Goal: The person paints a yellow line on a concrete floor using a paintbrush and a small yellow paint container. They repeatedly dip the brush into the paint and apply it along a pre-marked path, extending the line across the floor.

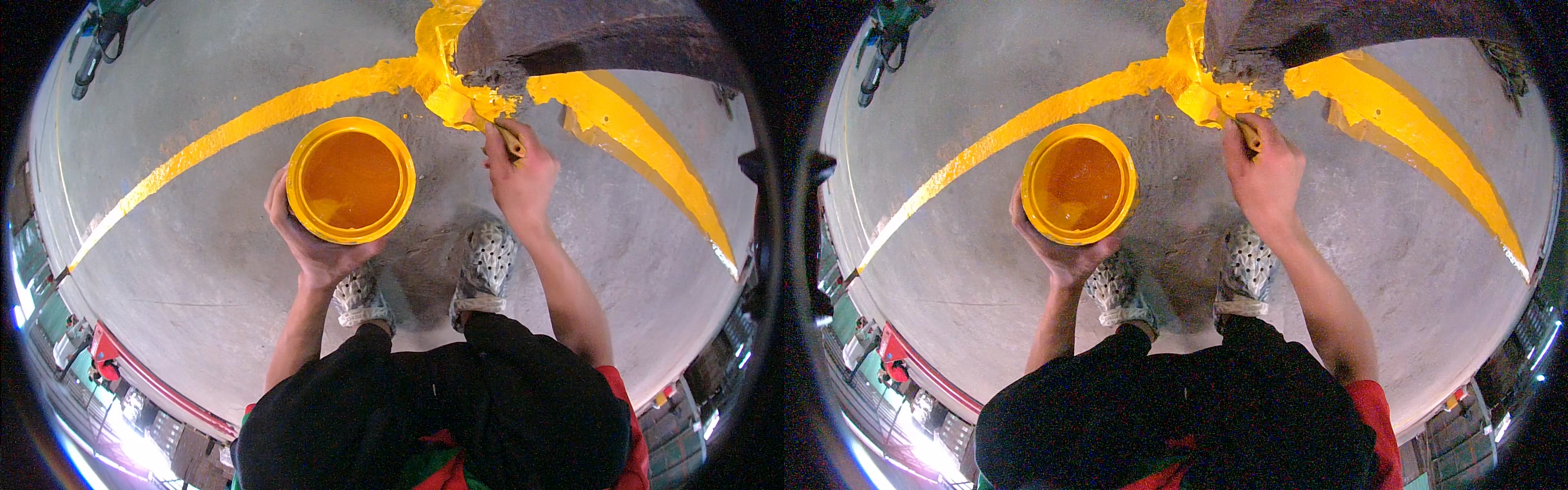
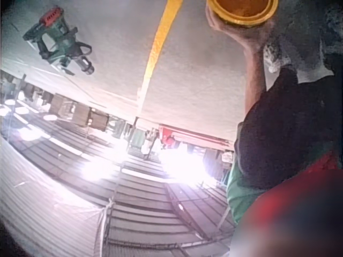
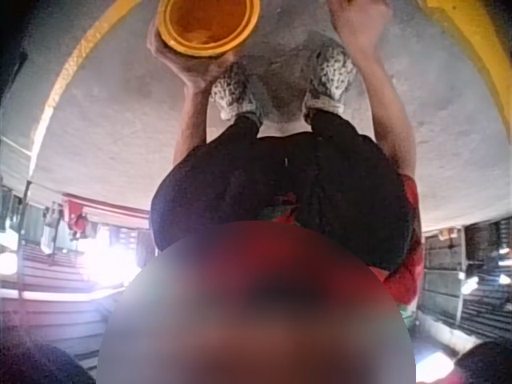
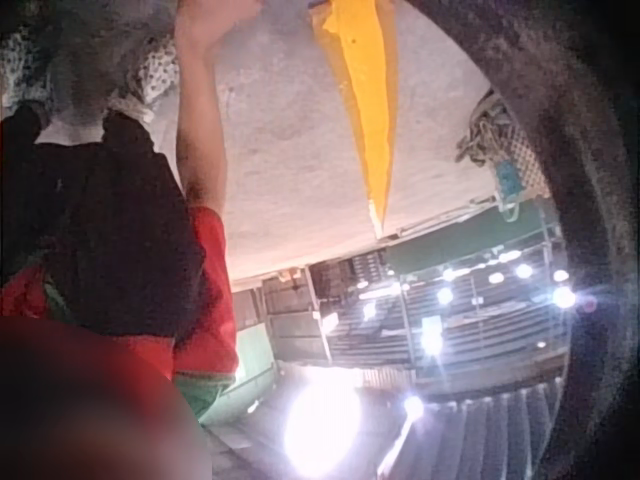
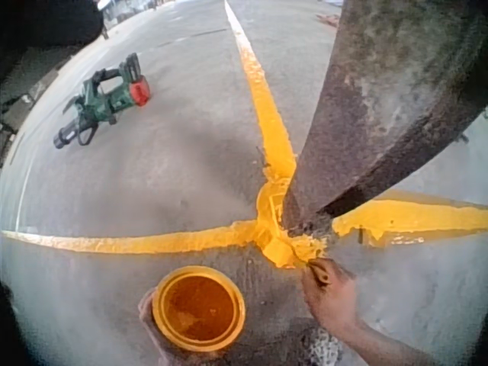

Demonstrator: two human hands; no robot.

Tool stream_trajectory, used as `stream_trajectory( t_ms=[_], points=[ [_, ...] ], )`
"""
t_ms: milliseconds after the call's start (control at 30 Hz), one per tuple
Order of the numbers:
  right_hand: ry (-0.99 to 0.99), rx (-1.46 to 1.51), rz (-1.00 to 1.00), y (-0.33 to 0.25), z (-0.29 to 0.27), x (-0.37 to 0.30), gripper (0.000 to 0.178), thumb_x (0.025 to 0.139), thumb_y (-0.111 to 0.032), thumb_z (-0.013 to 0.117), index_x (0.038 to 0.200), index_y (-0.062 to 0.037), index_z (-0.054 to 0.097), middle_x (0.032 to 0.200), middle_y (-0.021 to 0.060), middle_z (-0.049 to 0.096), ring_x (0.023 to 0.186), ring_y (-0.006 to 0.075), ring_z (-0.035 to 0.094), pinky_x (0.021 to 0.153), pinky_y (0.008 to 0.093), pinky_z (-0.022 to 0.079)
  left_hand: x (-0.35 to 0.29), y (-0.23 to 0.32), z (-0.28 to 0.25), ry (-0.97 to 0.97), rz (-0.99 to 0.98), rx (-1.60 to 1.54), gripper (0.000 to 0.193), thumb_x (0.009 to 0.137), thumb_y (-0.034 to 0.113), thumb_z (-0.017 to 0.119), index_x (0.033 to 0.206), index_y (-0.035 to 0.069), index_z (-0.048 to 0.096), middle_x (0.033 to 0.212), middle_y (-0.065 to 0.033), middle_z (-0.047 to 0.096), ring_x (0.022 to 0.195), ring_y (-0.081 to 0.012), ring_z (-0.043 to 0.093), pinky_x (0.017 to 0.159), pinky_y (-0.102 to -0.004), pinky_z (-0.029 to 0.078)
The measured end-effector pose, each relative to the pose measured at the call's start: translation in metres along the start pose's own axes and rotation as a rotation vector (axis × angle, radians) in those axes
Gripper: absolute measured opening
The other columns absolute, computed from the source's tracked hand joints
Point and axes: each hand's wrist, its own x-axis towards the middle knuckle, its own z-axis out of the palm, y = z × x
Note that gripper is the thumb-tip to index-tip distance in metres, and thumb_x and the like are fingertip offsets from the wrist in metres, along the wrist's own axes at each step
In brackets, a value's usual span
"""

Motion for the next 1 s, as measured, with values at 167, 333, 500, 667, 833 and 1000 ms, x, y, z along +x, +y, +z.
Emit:
stream_trajectory(
  t_ms=[167, 333, 500, 667, 833, 1000],
  points=[
    [-0.013, 0.057, 0.112, 0.01, -0.012, -0.007, 0.018, 0.091, -0.018, 0.073, 0.1, -0.002, 0.071, 0.076, 0.0161, 0.072, 0.066, 0.0268, 0.073, 0.061, 0.0364, 0.056, -0.001, 0.0, 0.001, 0.006, 0.01, 0.03, 0.122, 0.061, 0.056, 0.095, 0.149, 0.005, 0.027, 0.144, -0.018, 0.036, 0.137, -0.0342, 0.039, 0.114, -0.0485, 0.035],
    [-0.017, 0.075, 0.098, 0.019, -0.029, -0.003, 0.018, 0.092, -0.018, 0.071, 0.099, -0.0013, 0.072, 0.073, 0.0147, 0.071, 0.06, 0.021, 0.071, 0.057, 0.0342, 0.054, -0.002, 0.001, 0.006, 0.023, -0.04, -0.059, 0.123, 0.059, 0.055, 0.095, 0.148, 0.005, 0.027, 0.143, -0.0178, 0.037, 0.136, -0.0335, 0.039, 0.113, -0.0479, 0.035],
    [-0.103, 0.07, 0.126, 0.032, -0.057, 0.017, 0.019, 0.092, -0.017, 0.07, 0.1, 0.0002, 0.073, 0.069, 0.0122, 0.071, 0.057, 0.0184, 0.071, 0.057, 0.0329, 0.055, -0.001, 0.004, 0.006, 0.021, -0.079, -0.066, 0.122, 0.059, 0.055, 0.095, 0.148, 0.004, 0.028, 0.144, -0.0179, 0.037, 0.136, -0.0333, 0.04, 0.114, -0.0474, 0.035],
    [-0.154, -0.056, 0.058, 0.043, -0.089, 0.057, 0.02, 0.093, -0.016, 0.068, 0.101, 0.0012, 0.073, 0.073, 0.0118, 0.073, 0.06, 0.0182, 0.072, 0.058, 0.0311, 0.057, 0.0, 0.006, 0.005, 0.019, -0.036, -0.016, 0.124, 0.059, 0.054, 0.096, 0.149, 0.004, 0.027, 0.144, -0.0181, 0.037, 0.137, -0.0334, 0.04, 0.114, -0.0476, 0.035],
    [-0.11, -0.134, 0.016, 0.031, -0.118, 0.072, 0.02, 0.093, -0.016, 0.069, 0.102, 0.0015, 0.072, 0.079, 0.0112, 0.075, 0.064, 0.0176, 0.072, 0.059, 0.0297, 0.057, -0.001, 0.006, 0.006, 0.029, -0.076, -0.064, 0.126, 0.059, 0.054, 0.096, 0.15, 0.004, 0.026, 0.145, -0.0179, 0.037, 0.137, -0.0334, 0.039, 0.114, -0.0475, 0.035],
    [-0.208, 0.143, 0.04, 0.027, -0.1, 0.053, 0.019, 0.091, -0.016, 0.07, 0.102, -0.0001, 0.073, 0.082, 0.0135, 0.075, 0.072, 0.0228, 0.074, 0.064, 0.033, 0.058, -0.002, 0.003, 0.006, 0.006, -0.059, -0.025, 0.127, 0.058, 0.054, 0.096, 0.151, 0.004, 0.025, 0.145, -0.0178, 0.036, 0.137, -0.0333, 0.04, 0.115, -0.0477, 0.035]
  ],
)
